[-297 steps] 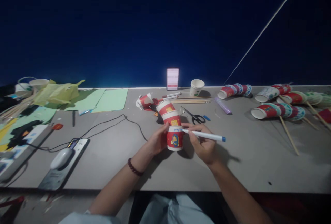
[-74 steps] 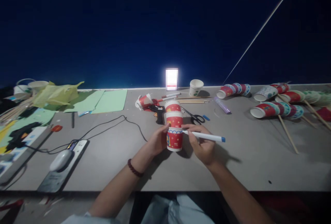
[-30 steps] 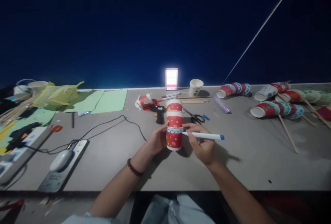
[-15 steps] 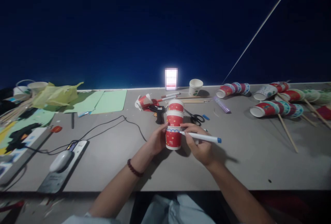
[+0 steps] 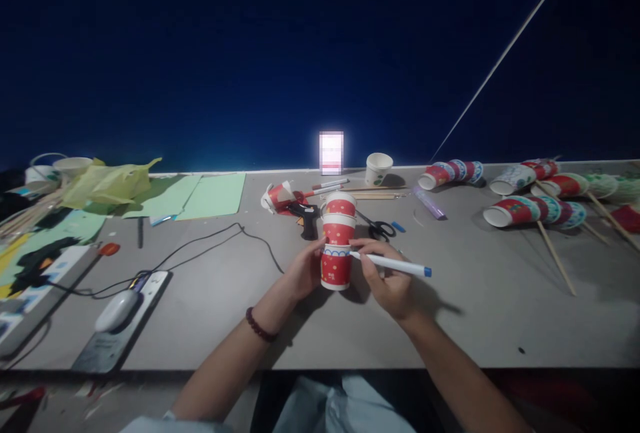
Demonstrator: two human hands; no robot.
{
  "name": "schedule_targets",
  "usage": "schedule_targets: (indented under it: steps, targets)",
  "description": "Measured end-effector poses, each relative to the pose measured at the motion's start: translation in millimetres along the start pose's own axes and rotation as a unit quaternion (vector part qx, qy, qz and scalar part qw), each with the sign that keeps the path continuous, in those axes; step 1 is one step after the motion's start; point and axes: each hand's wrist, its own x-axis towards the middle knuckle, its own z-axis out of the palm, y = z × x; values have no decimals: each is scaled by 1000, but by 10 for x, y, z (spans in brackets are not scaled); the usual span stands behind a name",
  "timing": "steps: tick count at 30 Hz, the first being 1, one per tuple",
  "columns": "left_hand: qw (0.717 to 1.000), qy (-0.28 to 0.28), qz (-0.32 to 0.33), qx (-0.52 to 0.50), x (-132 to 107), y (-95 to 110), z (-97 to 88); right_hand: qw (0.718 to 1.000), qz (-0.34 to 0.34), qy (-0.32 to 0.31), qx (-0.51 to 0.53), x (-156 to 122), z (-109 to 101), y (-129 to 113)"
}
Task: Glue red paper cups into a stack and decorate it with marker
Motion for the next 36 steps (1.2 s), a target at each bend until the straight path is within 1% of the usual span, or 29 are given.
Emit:
schedule_targets:
  steps: [3,12,21,36]
  targets:
    - [1000,4,-1,2,-3,0,1,1000,1,1,4,-1,-2,-8]
    - [1000,-9,0,-12,8,-4,-3,1000,9,3,9,6,-5,-14]
    - [999,-18,4,-28,-18,16,43,1000,2,1,10,5,-14,-15]
    - [999,-7,2,-36,-30,19,61,1000,-1,-10,7,9,-25,4]
